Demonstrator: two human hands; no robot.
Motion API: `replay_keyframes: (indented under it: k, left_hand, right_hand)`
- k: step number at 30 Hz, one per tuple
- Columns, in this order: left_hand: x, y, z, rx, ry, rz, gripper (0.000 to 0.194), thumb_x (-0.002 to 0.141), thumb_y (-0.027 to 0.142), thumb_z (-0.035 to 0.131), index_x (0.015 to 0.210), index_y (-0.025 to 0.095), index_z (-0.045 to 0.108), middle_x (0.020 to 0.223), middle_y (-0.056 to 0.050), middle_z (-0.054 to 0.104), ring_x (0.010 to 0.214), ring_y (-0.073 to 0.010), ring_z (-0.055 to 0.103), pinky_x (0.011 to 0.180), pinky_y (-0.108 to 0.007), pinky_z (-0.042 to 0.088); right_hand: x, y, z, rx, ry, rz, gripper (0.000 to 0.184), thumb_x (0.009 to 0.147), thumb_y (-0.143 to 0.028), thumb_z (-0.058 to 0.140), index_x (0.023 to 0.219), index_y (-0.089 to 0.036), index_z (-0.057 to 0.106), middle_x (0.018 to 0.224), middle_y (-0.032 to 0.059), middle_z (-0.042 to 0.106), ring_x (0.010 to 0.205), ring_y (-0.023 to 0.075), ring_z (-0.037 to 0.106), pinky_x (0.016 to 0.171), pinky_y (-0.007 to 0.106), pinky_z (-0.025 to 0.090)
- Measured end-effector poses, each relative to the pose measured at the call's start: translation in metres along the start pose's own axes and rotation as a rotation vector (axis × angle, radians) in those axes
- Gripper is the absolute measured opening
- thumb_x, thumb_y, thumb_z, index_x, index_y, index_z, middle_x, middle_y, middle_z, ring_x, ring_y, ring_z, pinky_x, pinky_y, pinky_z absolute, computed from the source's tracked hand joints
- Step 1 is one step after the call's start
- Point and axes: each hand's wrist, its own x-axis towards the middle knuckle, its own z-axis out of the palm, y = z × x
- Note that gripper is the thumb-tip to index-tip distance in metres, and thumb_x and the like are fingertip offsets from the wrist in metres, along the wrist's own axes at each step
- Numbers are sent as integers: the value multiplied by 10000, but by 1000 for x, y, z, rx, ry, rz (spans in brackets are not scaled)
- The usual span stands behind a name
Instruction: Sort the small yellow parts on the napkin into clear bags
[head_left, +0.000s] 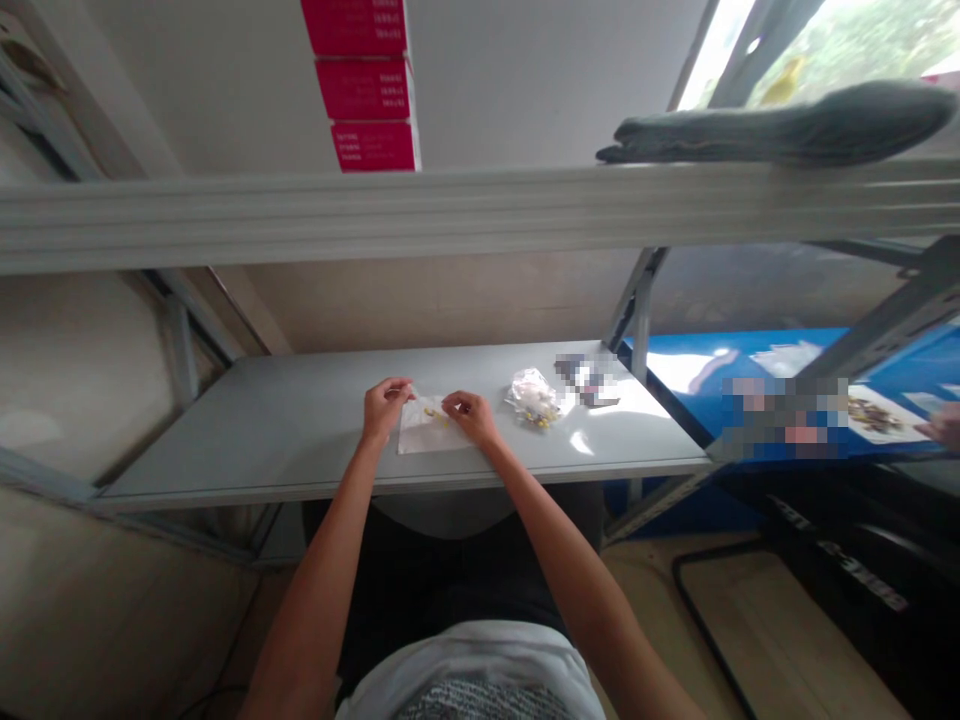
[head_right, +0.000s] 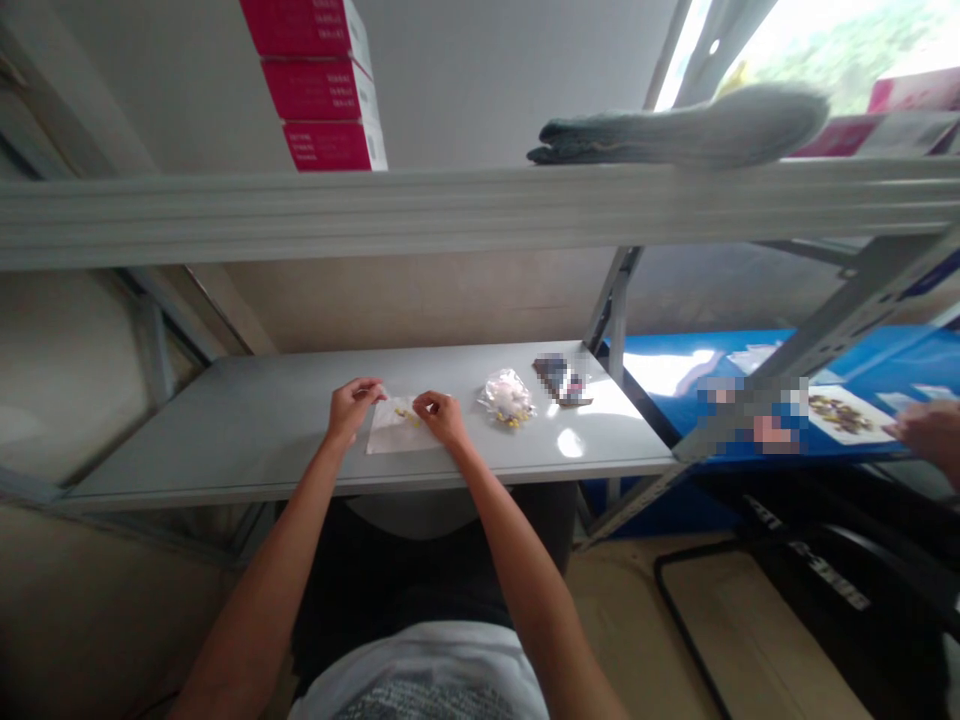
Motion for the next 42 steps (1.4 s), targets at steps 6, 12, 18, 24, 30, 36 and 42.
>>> replay_keyframes:
  k: [6,12,18,24,30,36,42]
  left_hand:
    - [-16,-17,-2,43,-63,-38,530,737,577,784,1041,145,747,960,-126,773,849,-235,728,743,-317,559]
    - [-25,-23,-1,184,-117,-27,332,718,476,819,870,181,803,896,-101,792,754,-231,701,723,-325,546]
    - [-26,-19,1,147,-102,47,284,762,436,790,893,185,815,955,-104,794,837,-241,717,764,-328,552]
    - [-30,-24,-2,130,-141,152,302,817,463,747,922,188,815,993,-91,785,914,-224,722,788,-310,561]
    - [-31,-27,-2,117,-69,111,358,815,453,758,1044,182,808,1029,-106,792,901,-228,730,809,-330,569]
    - [-33,-24,-1,161,-101,36,414,764,454,789,1059,164,796,955,-100,796,773,-210,713,743,-324,561]
    - [-32,-27,2,41,0,12,454,765,420,758,1111,126,738,929,-103,776,811,-211,738,794,-329,576]
  right_hand:
    - [2,8,2,25,9,16,163,828,-277,653,819,-196,794,802,48,776,641,159,593,642,270,433]
    - [2,12,1,36,-15,16,193,835,-323,658,843,-194,802,799,44,773,644,157,594,640,269,426]
    - [1,9,1,16,-24,22,253,861,-392,676,858,-186,822,742,48,760,618,161,593,610,268,421]
    - [1,11,4,27,15,14,283,869,-424,689,867,-176,823,828,71,788,670,163,628,646,261,452]
    - [0,10,4,13,29,-37,226,880,-374,705,876,-179,819,861,76,774,697,153,630,658,254,447]
    - [0,6,2,12,20,-45,220,868,-374,713,854,-176,808,832,65,757,669,140,594,642,254,433]
    - [-4,-8,4,41,144,-37,229,878,-348,673,967,-170,786,846,47,748,625,124,549,639,254,443]
